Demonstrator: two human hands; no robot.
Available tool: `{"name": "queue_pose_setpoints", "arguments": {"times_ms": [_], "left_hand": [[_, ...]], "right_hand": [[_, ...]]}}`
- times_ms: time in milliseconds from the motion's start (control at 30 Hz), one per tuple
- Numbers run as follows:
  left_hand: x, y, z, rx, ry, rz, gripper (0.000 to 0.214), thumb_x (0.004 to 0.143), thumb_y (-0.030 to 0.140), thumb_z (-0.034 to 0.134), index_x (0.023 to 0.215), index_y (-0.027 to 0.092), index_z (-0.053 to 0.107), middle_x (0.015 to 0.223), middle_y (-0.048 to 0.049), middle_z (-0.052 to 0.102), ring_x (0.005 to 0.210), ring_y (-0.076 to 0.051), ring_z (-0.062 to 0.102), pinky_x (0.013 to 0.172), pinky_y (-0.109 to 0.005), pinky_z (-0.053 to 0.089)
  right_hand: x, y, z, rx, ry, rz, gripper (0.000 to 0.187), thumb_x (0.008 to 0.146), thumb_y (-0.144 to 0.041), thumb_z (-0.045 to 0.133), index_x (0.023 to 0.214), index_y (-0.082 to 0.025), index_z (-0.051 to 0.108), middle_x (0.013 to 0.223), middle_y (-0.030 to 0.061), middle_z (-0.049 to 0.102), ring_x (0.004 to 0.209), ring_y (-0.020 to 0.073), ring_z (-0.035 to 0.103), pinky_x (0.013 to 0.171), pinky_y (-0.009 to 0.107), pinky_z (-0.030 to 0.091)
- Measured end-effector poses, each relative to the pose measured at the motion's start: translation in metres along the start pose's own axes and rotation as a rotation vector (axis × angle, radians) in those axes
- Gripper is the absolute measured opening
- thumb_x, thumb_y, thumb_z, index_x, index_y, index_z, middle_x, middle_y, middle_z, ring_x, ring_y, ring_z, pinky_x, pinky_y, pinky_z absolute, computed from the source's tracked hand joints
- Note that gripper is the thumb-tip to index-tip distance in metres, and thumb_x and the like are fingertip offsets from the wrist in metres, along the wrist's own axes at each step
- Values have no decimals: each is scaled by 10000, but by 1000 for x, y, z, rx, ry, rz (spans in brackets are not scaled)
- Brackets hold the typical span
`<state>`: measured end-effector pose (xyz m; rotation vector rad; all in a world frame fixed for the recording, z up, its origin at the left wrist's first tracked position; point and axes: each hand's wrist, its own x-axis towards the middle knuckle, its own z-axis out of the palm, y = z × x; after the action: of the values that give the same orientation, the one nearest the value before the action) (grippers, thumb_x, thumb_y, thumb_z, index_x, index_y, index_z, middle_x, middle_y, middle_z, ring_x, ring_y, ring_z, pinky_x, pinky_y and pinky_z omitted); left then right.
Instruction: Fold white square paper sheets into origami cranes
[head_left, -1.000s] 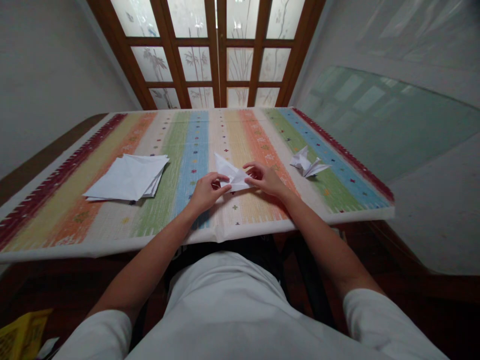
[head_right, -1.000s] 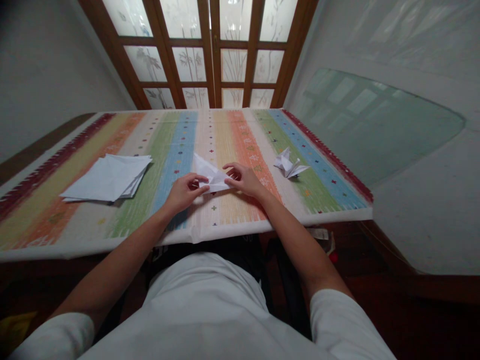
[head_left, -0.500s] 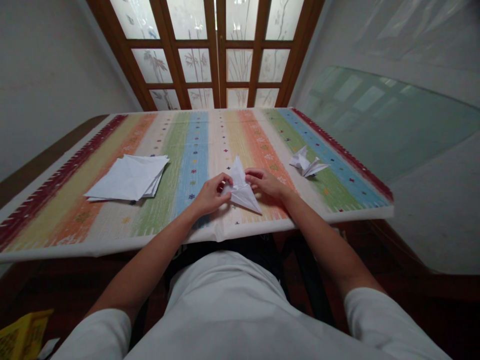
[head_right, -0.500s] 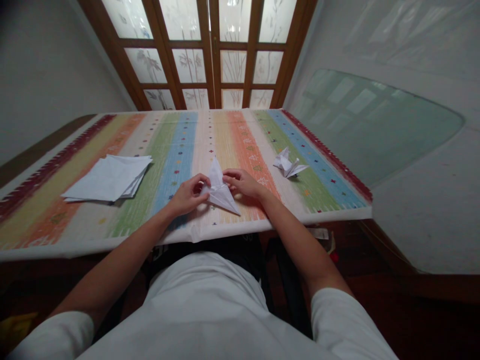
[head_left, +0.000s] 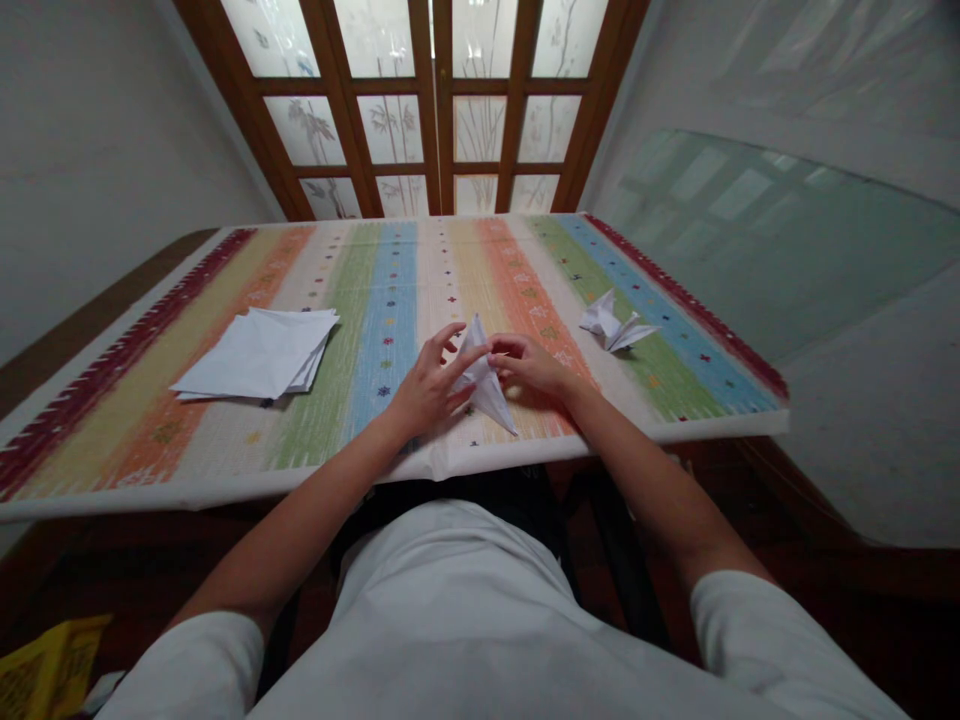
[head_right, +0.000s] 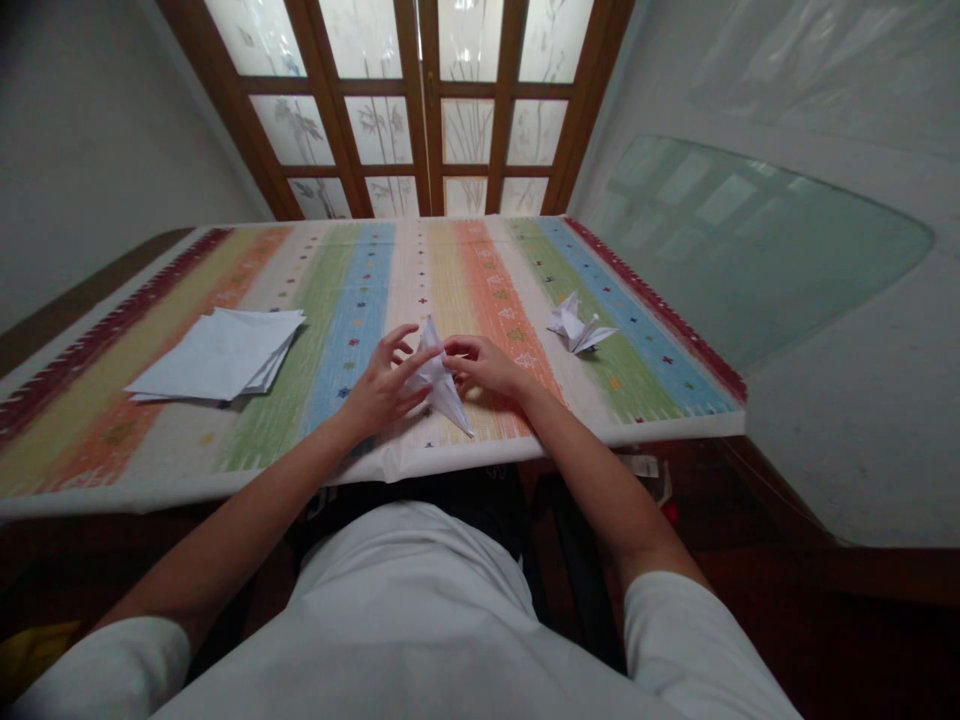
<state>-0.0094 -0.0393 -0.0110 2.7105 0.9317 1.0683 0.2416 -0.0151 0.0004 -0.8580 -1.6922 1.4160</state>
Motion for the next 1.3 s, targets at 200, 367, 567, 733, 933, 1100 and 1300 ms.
{"name": "queue_pose_setpoints", "arguments": {"times_ms": [200, 367, 567, 733, 933, 1100, 1300], "left_hand": [[1, 8, -1, 176, -58, 132, 617, 995, 134, 678, 1591, 270, 597, 1713, -163, 494, 1429, -372, 551, 1195, -596, 519], [2, 11, -5, 175, -137, 148, 571, 1000, 127, 619, 1564, 209, 601, 1671, -166, 575, 1314, -346, 635, 1148, -543, 553], [2, 15, -4, 182, -175, 151, 538, 1001, 152, 608, 1537, 190, 583, 1595, -182, 627, 1287, -341, 654, 1084, -505, 582], [0, 16, -6, 95, -120, 99, 638, 962, 186, 680, 1583, 229, 541, 1456, -178, 635, 1269, -344, 641, 1085, -511, 590], [-3, 13, -12, -6, -79, 51, 320, 913, 234, 744, 1224, 227, 671, 1404, -153, 597, 1168, -299, 663, 1006, -455, 626], [-1, 9, -15, -126, 28, -78, 186, 891, 246, 738, 1054, 224, 652, 1382, -124, 602, 1100, -256, 678, 977, -426, 631], [5, 1, -16, -274, 148, -270, 113, 939, 305, 694, 955, 208, 640, 1266, -114, 648, 1079, -246, 656, 763, -315, 640]], "right_hand": [[3, 7, -4, -92, 52, -62, 446, 795, -605, 896, 947, -200, 789, 870, 17, 761, 666, 145, 644, 607, 257, 533], [4, 10, -6, -229, 81, -126, 378, 842, -570, 836, 927, -202, 829, 812, 24, 779, 668, 170, 667, 617, 277, 540], [3, 9, -6, -242, 121, -174, 344, 821, -529, 852, 969, -219, 831, 846, 40, 796, 734, 200, 709, 663, 309, 580], [2, 6, -5, -177, 154, -162, 408, 804, -505, 887, 1079, -228, 770, 789, -3, 726, 626, 152, 627, 586, 271, 527], [3, 5, -5, -239, 224, -234, 334, 846, -475, 822, 1073, -250, 725, 965, 27, 738, 743, 166, 630, 633, 275, 518], [3, 6, -11, -246, 234, -226, 307, 888, -496, 755, 1092, -268, 738, 958, 18, 697, 744, 167, 589, 641, 274, 491], [-1, 3, -14, -109, 109, -114, 379, 902, -602, 690, 773, -246, 678, 874, 42, 640, 757, 206, 620, 648, 324, 550]]}}
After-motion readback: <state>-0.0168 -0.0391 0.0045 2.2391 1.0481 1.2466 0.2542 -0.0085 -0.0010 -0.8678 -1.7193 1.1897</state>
